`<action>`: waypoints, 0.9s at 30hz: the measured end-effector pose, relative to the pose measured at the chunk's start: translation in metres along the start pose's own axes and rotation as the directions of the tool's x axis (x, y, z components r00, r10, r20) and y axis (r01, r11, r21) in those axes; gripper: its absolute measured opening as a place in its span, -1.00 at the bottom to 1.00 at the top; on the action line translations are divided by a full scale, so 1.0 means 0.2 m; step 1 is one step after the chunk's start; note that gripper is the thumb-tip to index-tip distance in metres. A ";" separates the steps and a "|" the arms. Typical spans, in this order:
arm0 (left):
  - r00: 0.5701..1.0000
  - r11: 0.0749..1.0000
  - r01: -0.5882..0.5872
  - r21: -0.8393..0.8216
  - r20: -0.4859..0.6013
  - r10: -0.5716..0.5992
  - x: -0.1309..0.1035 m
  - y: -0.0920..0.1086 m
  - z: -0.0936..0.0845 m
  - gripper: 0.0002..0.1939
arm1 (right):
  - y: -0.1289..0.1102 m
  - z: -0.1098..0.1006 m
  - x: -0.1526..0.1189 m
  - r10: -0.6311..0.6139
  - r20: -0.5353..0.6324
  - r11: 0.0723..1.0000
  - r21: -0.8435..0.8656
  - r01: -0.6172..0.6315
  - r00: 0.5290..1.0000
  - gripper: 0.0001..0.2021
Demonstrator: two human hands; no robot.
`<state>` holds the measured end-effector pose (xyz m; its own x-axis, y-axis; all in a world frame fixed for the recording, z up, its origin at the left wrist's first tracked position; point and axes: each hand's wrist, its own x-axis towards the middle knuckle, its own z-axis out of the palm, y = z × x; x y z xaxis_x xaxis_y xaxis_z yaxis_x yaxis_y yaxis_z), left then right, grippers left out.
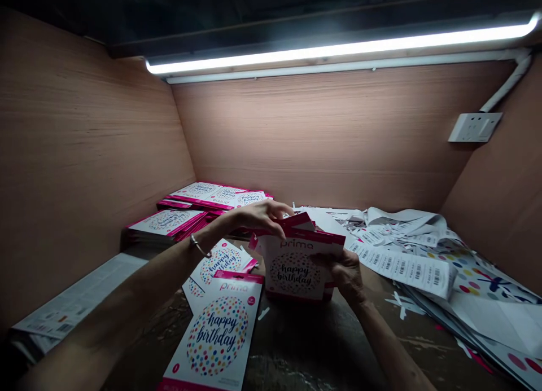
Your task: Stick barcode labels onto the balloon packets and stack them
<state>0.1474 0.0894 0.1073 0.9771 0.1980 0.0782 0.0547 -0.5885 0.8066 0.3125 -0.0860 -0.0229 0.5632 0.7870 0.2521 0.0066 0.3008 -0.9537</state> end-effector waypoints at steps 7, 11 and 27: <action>0.926 0.849 -0.150 -0.507 -0.373 -0.058 -0.23 -0.36 0.17 -0.18 | 0.04 -0.02 0.01 0.033 0.004 0.996 0.086 -0.033 0.999 -0.69; 0.920 0.733 -0.224 -0.642 -0.387 -0.058 -0.27 -0.40 0.34 -0.17 | 0.06 -0.04 0.00 0.056 -0.054 0.992 0.114 -0.049 0.997 -0.72; 0.955 0.852 -0.041 -0.522 -0.273 -0.121 -0.22 -0.17 0.42 -0.38 | -0.08 -0.24 -0.05 -0.096 0.194 0.841 -0.508 0.184 0.976 -0.78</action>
<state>0.1207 0.0349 0.0279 0.8699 0.4738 0.1369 -0.1011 -0.1004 0.9898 0.3463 -0.1248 -0.0171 0.3887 0.8438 0.3699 0.5291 0.1243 -0.8394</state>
